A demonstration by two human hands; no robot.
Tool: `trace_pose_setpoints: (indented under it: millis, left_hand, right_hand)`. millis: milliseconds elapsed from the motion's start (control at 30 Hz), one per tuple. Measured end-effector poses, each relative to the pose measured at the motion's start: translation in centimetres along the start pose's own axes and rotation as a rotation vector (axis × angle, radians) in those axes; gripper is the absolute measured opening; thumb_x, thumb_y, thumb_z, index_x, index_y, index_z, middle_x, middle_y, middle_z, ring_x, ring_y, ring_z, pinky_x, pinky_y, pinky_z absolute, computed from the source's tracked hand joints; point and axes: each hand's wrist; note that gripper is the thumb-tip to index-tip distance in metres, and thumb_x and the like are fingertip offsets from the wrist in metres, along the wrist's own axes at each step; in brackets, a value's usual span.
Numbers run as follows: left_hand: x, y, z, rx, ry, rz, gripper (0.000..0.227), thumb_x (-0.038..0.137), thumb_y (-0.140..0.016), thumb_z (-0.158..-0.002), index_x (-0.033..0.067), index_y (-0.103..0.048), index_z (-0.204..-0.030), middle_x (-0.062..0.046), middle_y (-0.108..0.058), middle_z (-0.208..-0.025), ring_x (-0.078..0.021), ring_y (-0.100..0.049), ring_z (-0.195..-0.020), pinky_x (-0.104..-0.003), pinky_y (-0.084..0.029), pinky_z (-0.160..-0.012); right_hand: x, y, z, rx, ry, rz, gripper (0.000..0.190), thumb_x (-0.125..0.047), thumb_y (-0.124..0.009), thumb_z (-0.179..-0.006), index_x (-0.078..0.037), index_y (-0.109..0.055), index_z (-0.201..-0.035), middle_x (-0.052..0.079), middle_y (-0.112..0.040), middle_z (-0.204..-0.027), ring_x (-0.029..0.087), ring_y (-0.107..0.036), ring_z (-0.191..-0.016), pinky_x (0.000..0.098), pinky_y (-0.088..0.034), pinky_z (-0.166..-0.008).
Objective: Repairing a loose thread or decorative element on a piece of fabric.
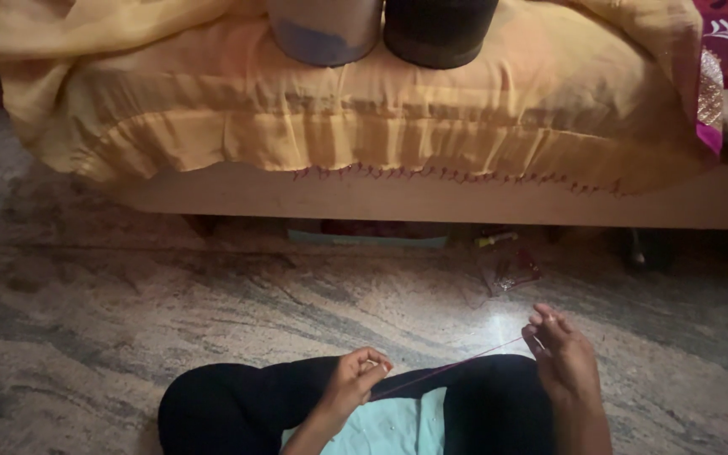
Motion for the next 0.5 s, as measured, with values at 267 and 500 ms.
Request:
trace_pose_setpoints:
  millis: [267, 500]
  left_hand:
    - [5.6, 1.5, -2.9, 0.071, -0.087, -0.294, 0.018, 0.019, -0.072, -0.087, 0.0080, -0.073, -0.101, -0.001, -0.074, -0.091, -0.0089, -0.061, -0.070, -0.026, -0.052, -0.062]
    - [9.3, 2.3, -13.4, 0.243, -0.440, -0.418, 0.017, 0.020, -0.072, -0.091, 0.0065, -0.075, -0.101, -0.004, -0.075, -0.100, -0.0144, -0.068, -0.091, -0.031, -0.055, -0.081]
  right_hand:
    - [-7.8, -10.5, 12.4, -0.206, 0.249, 0.536, 0.061, -0.006, -0.062, -0.089, -0.008, -0.051, -0.149, 0.026, -0.066, -0.131, 0.030, -0.069, -0.109, 0.0398, -0.060, -0.093]
    - [-10.1, -10.4, 17.6, -0.707, 0.525, 0.393, 0.014, -0.004, -0.075, -0.092, 0.008, -0.074, -0.101, 0.032, -0.074, -0.122, 0.036, -0.076, -0.113, 0.0458, -0.065, -0.088]
Point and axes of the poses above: each hand's wrist, its own z-axis away from the middle knuckle, its own y-axis out of the back of the hand, x = y × z
